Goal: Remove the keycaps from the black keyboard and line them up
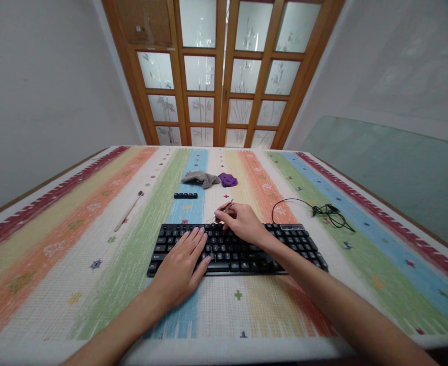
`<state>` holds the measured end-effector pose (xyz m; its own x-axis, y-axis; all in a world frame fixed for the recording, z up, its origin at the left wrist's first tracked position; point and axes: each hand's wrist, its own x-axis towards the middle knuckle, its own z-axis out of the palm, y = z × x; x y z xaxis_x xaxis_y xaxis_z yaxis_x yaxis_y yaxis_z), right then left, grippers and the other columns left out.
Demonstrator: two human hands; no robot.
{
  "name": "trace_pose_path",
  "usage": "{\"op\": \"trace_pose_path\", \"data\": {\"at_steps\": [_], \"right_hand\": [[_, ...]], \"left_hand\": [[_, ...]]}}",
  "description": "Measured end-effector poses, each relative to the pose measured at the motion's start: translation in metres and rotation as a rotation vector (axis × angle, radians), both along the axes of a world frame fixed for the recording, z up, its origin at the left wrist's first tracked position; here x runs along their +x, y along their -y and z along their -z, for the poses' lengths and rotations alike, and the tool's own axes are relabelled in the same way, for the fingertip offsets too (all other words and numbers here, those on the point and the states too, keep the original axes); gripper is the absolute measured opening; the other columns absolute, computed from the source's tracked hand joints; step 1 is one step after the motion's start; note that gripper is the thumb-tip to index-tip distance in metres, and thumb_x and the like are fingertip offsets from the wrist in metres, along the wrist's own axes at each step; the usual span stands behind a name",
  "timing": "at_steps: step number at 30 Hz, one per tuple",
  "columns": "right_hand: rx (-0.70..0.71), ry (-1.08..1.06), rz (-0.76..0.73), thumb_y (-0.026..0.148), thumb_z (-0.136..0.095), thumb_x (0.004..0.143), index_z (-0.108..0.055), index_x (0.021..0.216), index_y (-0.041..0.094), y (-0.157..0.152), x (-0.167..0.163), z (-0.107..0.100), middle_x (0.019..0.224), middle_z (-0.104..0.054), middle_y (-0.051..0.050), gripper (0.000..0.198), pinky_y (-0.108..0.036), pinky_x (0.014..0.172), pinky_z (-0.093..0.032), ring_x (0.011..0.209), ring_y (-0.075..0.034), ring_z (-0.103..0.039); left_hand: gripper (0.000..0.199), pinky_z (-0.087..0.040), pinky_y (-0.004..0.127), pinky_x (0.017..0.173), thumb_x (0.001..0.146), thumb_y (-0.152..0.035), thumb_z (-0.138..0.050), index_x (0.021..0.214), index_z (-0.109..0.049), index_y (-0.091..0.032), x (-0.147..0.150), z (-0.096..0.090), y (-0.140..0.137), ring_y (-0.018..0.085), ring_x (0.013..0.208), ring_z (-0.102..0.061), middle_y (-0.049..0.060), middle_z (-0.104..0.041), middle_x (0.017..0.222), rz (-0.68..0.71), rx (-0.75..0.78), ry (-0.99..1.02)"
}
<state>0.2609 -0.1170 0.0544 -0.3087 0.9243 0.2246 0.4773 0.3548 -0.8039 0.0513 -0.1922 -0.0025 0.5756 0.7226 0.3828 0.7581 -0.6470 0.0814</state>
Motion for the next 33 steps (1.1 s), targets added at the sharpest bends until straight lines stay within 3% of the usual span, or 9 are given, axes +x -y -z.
{"op": "trace_pose_path", "data": {"at_steps": [9,15,21,25,29,33], "right_hand": [[-0.058,-0.004,-0.052,0.028,-0.058,0.092,-0.067,0.084,0.012,-0.005,-0.007,-0.005,0.076,-0.074,-0.008,0.02,-0.023,0.055,-0.048,0.053,-0.013,-0.066],[0.169,0.31,-0.06,0.028,-0.063,0.091,-0.069,0.087,0.014,0.009,-0.028,-0.014,0.08,-0.075,-0.009,0.016,-0.026,0.066,-0.046,0.073,-0.019,-0.07],[0.286,0.611,-0.014,0.046,-0.051,0.097,-0.069,0.099,0.017,0.009,-0.043,-0.013,0.081,-0.074,-0.013,0.034,-0.029,0.061,-0.043,0.073,-0.024,-0.069],[0.262,0.559,0.05,0.045,-0.051,0.097,-0.069,0.098,0.017,-0.004,-0.044,-0.014,0.078,-0.073,-0.013,0.033,-0.029,0.062,-0.043,0.073,-0.025,-0.069],[0.169,0.364,0.029,0.036,-0.056,0.096,-0.066,0.077,0.017,-0.022,-0.037,-0.012,0.068,-0.07,-0.007,0.029,-0.026,0.063,-0.042,0.069,-0.019,-0.066],[0.063,0.25,0.025,0.03,-0.052,0.097,-0.058,0.062,0.016,-0.034,-0.025,-0.006,0.056,-0.064,-0.003,0.038,-0.023,0.058,-0.04,0.055,-0.014,-0.061]], "left_hand": [[0.049,-0.039,0.047,0.115,0.101,-0.037,-0.039,0.141,-0.048,-0.009,0.002,0.003,0.001,0.026,0.14,-0.041,0.015,-0.046,0.149,0.002,0.046,0.009],[0.049,-0.039,0.047,0.115,0.101,-0.036,-0.037,0.142,-0.048,-0.01,0.002,0.004,0.001,0.027,0.14,-0.042,0.015,-0.048,0.147,-0.008,0.074,0.03],[0.05,-0.04,0.048,0.114,0.101,-0.035,-0.037,0.142,-0.047,-0.008,0.003,0.001,0.002,0.028,0.139,-0.043,0.016,-0.048,0.147,-0.009,0.05,0.005],[0.049,-0.04,0.049,0.114,0.101,-0.035,-0.038,0.14,-0.049,-0.006,0.003,-0.001,0.002,0.028,0.138,-0.044,0.016,-0.05,0.145,-0.008,0.044,-0.011],[0.048,-0.039,0.048,0.115,0.101,-0.034,-0.038,0.14,-0.049,-0.008,0.004,0.0,0.002,0.027,0.139,-0.043,0.016,-0.049,0.146,-0.013,0.032,0.007],[0.047,-0.038,0.049,0.115,0.101,-0.035,-0.038,0.139,-0.049,-0.01,0.004,0.0,0.002,0.027,0.139,-0.043,0.015,-0.05,0.146,-0.017,0.013,0.038]]}}
